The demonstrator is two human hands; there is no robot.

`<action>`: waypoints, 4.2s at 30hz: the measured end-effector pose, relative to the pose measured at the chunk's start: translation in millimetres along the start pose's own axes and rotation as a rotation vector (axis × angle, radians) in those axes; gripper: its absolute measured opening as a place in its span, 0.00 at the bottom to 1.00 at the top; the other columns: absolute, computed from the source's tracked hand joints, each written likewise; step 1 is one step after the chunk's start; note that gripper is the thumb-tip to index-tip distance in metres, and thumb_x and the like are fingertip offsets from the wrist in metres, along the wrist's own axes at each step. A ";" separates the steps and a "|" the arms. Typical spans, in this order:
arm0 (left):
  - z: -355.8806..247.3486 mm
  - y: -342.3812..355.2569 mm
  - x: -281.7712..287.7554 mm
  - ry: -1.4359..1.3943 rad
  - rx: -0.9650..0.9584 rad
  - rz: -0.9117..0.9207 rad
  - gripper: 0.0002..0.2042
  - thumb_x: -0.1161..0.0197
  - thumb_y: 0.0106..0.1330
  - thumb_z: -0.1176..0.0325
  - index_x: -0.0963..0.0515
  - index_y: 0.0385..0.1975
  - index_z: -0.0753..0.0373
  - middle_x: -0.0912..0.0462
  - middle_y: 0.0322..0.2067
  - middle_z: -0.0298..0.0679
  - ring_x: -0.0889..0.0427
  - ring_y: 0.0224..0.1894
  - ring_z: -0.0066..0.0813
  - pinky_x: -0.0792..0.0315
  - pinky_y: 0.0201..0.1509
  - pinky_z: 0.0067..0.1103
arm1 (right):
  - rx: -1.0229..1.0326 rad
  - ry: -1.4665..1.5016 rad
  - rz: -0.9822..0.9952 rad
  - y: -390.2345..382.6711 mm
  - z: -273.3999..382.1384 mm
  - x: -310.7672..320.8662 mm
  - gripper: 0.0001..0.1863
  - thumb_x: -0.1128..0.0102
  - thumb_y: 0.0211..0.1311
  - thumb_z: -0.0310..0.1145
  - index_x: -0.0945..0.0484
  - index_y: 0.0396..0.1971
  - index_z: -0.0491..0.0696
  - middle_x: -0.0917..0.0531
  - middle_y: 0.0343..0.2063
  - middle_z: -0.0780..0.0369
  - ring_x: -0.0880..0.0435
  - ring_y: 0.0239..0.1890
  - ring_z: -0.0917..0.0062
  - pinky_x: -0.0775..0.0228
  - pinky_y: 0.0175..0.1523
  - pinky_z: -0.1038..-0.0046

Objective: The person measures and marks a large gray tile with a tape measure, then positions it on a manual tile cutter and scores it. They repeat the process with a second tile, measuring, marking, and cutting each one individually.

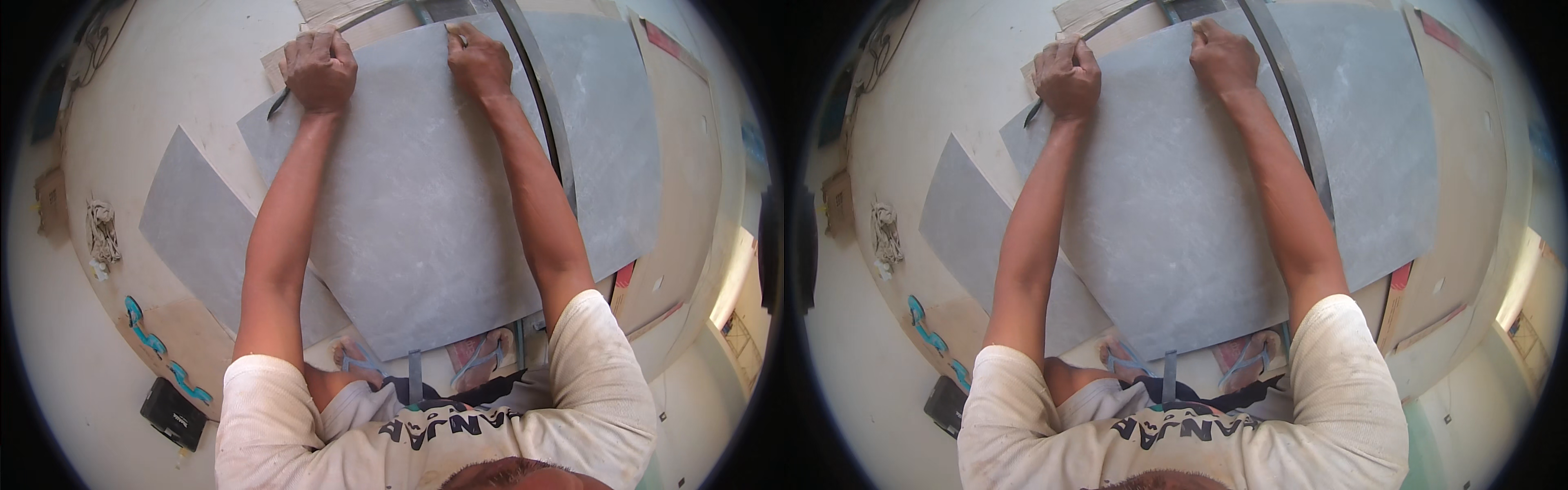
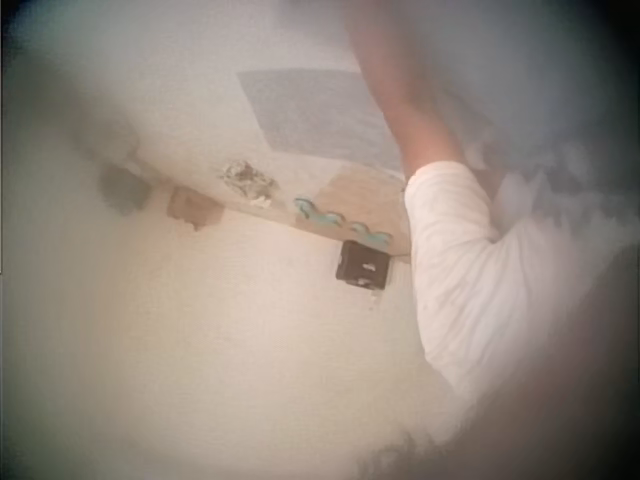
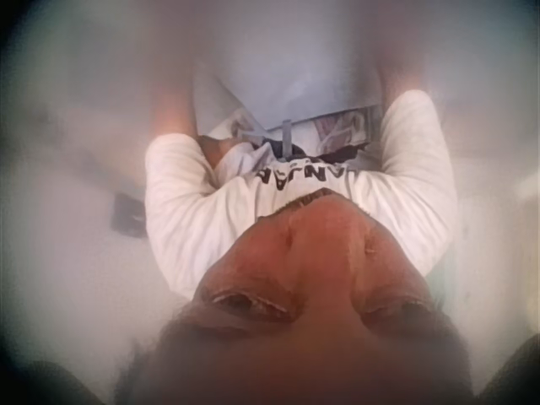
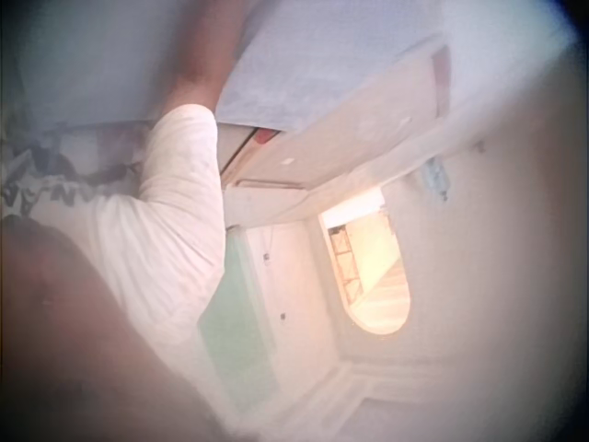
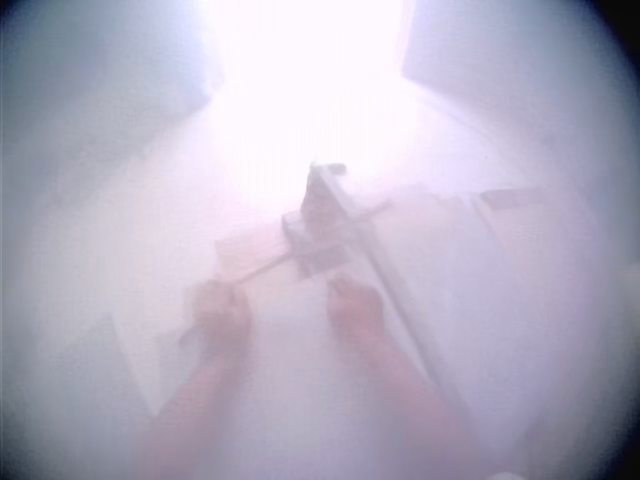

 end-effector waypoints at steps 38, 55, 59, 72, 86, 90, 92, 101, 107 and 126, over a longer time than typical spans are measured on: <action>43.3 11.8 9.0 -0.271 0.092 0.075 0.08 0.41 0.60 0.65 0.15 0.32 0.58 0.16 0.31 0.40 0.19 0.36 0.44 0.26 0.43 0.35 | 0.051 0.224 -0.312 -61.9 -19.2 17.6 0.12 0.44 0.66 0.35 0.19 0.45 0.50 0.16 0.22 0.55 0.15 0.24 0.63 0.24 0.30 0.66; 130.7 10.0 116.1 0.048 0.329 1.058 0.18 0.50 0.60 0.61 0.16 0.39 0.61 0.15 0.38 0.50 0.17 0.45 0.47 0.26 0.54 0.32 | 0.068 0.245 -0.311 -15.7 -19.9 -1.8 0.11 0.44 0.62 0.37 0.20 0.39 0.49 0.15 0.31 0.55 0.14 0.33 0.61 0.24 0.39 0.61; 123.3 19.2 111.2 0.025 0.283 1.007 0.18 0.51 0.59 0.61 0.16 0.40 0.61 0.15 0.39 0.50 0.18 0.46 0.49 0.26 0.54 0.33 | 0.060 0.229 -0.261 -6.0 -19.1 -4.1 0.11 0.43 0.61 0.36 0.21 0.40 0.49 0.16 0.32 0.56 0.15 0.34 0.62 0.24 0.41 0.62; 95.5 26.1 80.4 -0.001 0.301 1.059 0.19 0.51 0.57 0.62 0.16 0.42 0.59 0.15 0.41 0.50 0.18 0.46 0.48 0.27 0.55 0.33 | 0.138 0.152 -0.163 1.5 -17.1 -7.9 0.14 0.39 0.60 0.39 0.15 0.46 0.65 0.17 0.37 0.64 0.16 0.40 0.69 0.23 0.47 0.67; 100.3 24.1 81.1 0.018 0.287 1.058 0.19 0.50 0.57 0.62 0.16 0.42 0.58 0.15 0.41 0.49 0.18 0.47 0.48 0.27 0.55 0.33 | 0.168 0.026 -0.166 1.8 -15.8 -10.9 0.12 0.39 0.62 0.45 0.15 0.45 0.66 0.18 0.39 0.66 0.15 0.41 0.69 0.23 0.47 0.68; 102.6 23.8 80.2 0.023 0.273 1.071 0.19 0.50 0.56 0.62 0.16 0.42 0.58 0.15 0.41 0.48 0.18 0.47 0.47 0.26 0.55 0.33 | 0.169 0.000 -0.152 2.7 -14.4 -11.3 0.12 0.40 0.63 0.47 0.15 0.44 0.65 0.18 0.39 0.66 0.15 0.41 0.68 0.23 0.47 0.66; 97.6 25.0 79.3 0.007 0.280 1.089 0.19 0.50 0.56 0.62 0.16 0.41 0.58 0.15 0.41 0.48 0.18 0.47 0.47 0.26 0.55 0.33 | 0.172 -0.051 -0.175 4.4 -16.9 -11.2 0.12 0.40 0.65 0.47 0.14 0.44 0.64 0.17 0.38 0.67 0.15 0.39 0.72 0.22 0.45 0.68; 106.8 24.1 79.9 -0.007 0.272 1.074 0.18 0.47 0.59 0.59 0.16 0.42 0.60 0.15 0.42 0.48 0.17 0.46 0.44 0.26 0.54 0.31 | 0.228 -0.080 -0.187 4.9 -13.6 -14.0 0.11 0.47 0.68 0.44 0.18 0.40 0.59 0.18 0.39 0.60 0.16 0.38 0.61 0.23 0.43 0.60; 115.1 24.3 92.7 0.011 0.326 1.112 0.19 0.46 0.59 0.57 0.16 0.42 0.60 0.15 0.43 0.47 0.18 0.47 0.44 0.26 0.53 0.31 | 0.220 -0.121 -0.160 4.5 -10.8 -16.7 0.10 0.46 0.67 0.43 0.18 0.40 0.59 0.18 0.39 0.61 0.15 0.38 0.62 0.22 0.43 0.61; 192.9 2.0 118.8 -0.118 0.511 1.200 0.16 0.41 0.60 0.58 0.16 0.38 0.64 0.15 0.30 0.44 0.19 0.35 0.34 0.26 0.43 0.26 | 0.146 -0.147 -0.079 6.8 -8.2 -11.6 0.11 0.45 0.67 0.43 0.18 0.45 0.59 0.18 0.40 0.63 0.16 0.41 0.65 0.24 0.46 0.62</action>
Point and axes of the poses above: each hand's wrist, its own y-axis towards the middle knuckle, its own x-axis out of the back of the hand, z = x × y, the point moved 3 cm from there along y, towards the middle knuckle
